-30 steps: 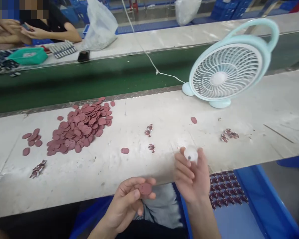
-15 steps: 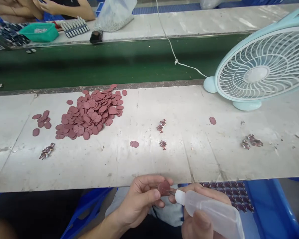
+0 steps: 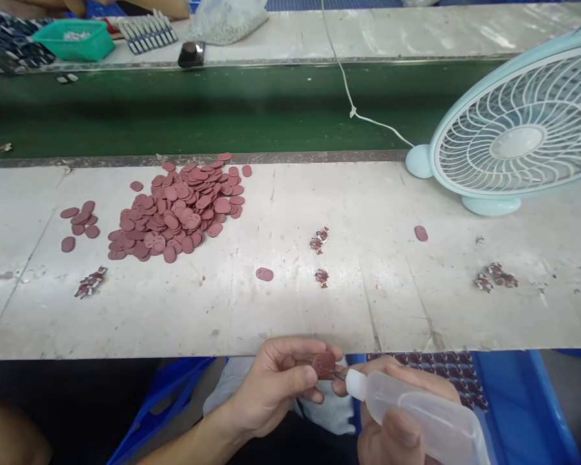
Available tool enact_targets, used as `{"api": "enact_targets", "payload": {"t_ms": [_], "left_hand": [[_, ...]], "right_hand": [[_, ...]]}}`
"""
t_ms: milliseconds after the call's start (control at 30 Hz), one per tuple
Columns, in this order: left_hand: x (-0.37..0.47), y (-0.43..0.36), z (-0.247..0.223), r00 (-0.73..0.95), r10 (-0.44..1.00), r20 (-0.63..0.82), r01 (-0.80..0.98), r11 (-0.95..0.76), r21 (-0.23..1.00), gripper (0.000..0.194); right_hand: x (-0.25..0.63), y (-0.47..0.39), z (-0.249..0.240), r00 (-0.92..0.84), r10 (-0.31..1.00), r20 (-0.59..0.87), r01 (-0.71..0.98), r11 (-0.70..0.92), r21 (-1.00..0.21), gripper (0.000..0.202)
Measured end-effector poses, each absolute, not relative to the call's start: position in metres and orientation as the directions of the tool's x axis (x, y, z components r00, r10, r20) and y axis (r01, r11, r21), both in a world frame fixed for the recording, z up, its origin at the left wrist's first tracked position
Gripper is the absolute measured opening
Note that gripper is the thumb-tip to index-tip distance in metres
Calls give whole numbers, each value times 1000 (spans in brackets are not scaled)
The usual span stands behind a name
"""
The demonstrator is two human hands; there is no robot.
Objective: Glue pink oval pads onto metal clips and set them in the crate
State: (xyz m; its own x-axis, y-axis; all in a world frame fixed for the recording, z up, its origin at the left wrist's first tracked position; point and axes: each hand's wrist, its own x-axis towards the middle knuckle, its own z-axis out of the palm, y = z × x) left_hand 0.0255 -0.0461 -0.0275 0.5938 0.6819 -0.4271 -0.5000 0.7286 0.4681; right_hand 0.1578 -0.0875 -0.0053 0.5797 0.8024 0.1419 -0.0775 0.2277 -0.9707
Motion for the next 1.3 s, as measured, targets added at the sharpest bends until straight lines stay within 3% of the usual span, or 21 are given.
{"api": "enact_targets", "payload": {"t_ms": [167, 333, 467, 667, 733, 800, 867, 967, 1033, 1067, 1133, 1200, 1233, 1267, 1300], "left_hand": [[26, -46, -28, 602, 687, -406, -504, 722, 474, 24], [24, -47, -29, 609, 678, -411, -500, 731, 465, 24], [23, -49, -30, 602, 677, -424, -501, 733, 460, 24], [24, -47, -30, 600, 682, -417, -515, 729, 451, 24], [24, -47, -30, 603, 683, -412, -519, 728, 448, 24], [24, -46, -30, 605, 686, -404, -525, 725, 446, 23], [22, -46, -29, 604, 694, -393, -533, 718, 449, 22], [19, -45, -29, 598, 703, -385, -536, 708, 460, 23], [17, -45, -28, 589, 704, -397, -534, 708, 462, 23], [15, -44, -28, 581, 706, -405, -535, 706, 464, 23], [11, -43, -28, 556, 716, -422, -540, 697, 471, 23], [6, -43, -28, 528, 728, -437, -547, 685, 481, 23], [3, -43, -28, 514, 734, -445, -550, 680, 485, 23], [0, -43, -28, 502, 738, -451, -554, 675, 487, 23], [-3, -43, -28, 491, 742, -457, -558, 671, 488, 23]], "right_hand": [[161, -90, -5, 516, 844, 144, -30, 185, -982, 23], [160, -83, 2, 608, 788, 98, -116, 211, -971, 21], [161, -80, 1, 584, 794, 172, -110, 287, -952, 19], [161, -85, -1, 553, 810, 197, -46, 266, -963, 21], [167, -87, 1, 551, 825, 124, -141, 239, -961, 21], [183, -85, 2, 487, 872, -45, -375, 162, -913, 22], [206, -77, -3, 340, 910, -239, -681, 63, -729, 27], [245, -56, -23, 45, 938, -343, -988, -9, -153, 32], [266, -40, -40, -179, 953, -244, -966, -123, 228, 26], [273, -35, -46, -262, 947, -186, -919, -186, 347, 22], [277, -30, -52, -353, 928, -119, -860, -272, 431, 16], [267, -34, -49, -275, 955, -112, -909, -220, 355, 21], [259, -38, -44, -203, 973, -112, -957, -172, 235, 25], [249, -42, -38, -119, 987, -110, -993, -115, 37, 26], [238, -44, -33, -16, 994, -109, -969, -42, -244, 26]]}}
